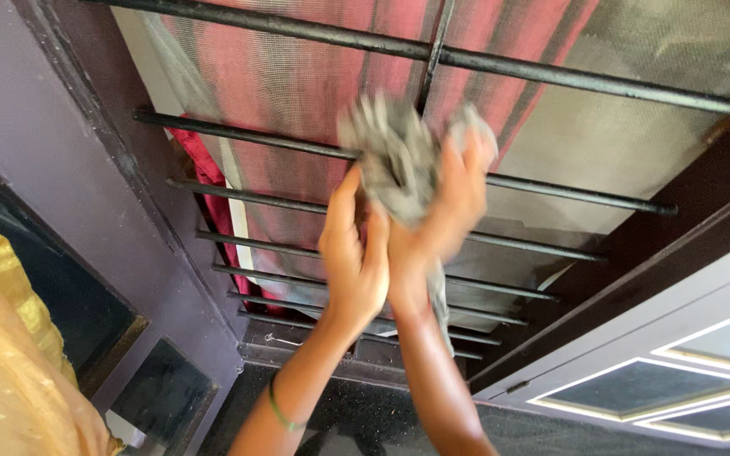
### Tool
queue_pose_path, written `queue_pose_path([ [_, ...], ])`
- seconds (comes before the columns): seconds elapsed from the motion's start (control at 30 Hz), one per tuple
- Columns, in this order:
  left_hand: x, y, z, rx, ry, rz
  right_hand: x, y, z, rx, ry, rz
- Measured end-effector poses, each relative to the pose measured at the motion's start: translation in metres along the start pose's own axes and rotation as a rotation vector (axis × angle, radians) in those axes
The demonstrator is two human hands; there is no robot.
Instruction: The person cleans a black metal window grille using a cloth. They wipe the horizontal and vertical bars and the surrounding frame, moving the cloth along the surface to remove dust.
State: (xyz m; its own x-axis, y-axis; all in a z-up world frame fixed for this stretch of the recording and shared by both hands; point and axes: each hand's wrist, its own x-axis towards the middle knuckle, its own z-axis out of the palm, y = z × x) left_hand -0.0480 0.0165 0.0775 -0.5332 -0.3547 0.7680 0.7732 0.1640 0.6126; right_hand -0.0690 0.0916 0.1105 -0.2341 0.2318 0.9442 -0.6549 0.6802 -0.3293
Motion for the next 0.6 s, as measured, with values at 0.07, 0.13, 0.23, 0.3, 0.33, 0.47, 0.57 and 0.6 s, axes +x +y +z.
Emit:
queue_pose_path([
  [0.07, 0.01, -0.013, 0.001, 0.118, 0.006, 0.036, 0.0, -0.001, 0.012, -0.061, -0.095, -0.016],
  [0.13, 0.013, -0.031, -0.005, 0.156, -0.007, 0.05, -0.008, 0.01, 0.023, -0.118, -0.146, -0.052],
  [0.23, -0.009, -0.048, -0.018, 0.046, -0.055, -0.066, -0.055, 0.025, 0.017, -0.16, -0.154, -0.097],
  [0.3, -0.024, -0.061, -0.018, -0.108, -0.085, -0.248, -0.092, 0.029, 0.022, -0.117, -0.117, -0.05],
  [0.33, -0.033, -0.065, -0.021, -0.087, -0.104, -0.225, -0.106, 0.028, 0.023, -0.087, -0.091, -0.011],
  [0.47, -0.057, -0.07, -0.022, -0.101, 0.011, -0.383, -0.099, 0.018, 0.007, -0.111, -0.147, 0.133],
  [0.57, -0.046, -0.066, -0.01, -0.338, 0.159, -0.423, -0.052, 0.031, 0.015, 0.34, -0.212, 0.591],
  [0.6, -0.037, -0.064, -0.003, -0.447, 0.2, -0.382, -0.04, 0.034, 0.022, 0.533, -0.13, 0.664],
])
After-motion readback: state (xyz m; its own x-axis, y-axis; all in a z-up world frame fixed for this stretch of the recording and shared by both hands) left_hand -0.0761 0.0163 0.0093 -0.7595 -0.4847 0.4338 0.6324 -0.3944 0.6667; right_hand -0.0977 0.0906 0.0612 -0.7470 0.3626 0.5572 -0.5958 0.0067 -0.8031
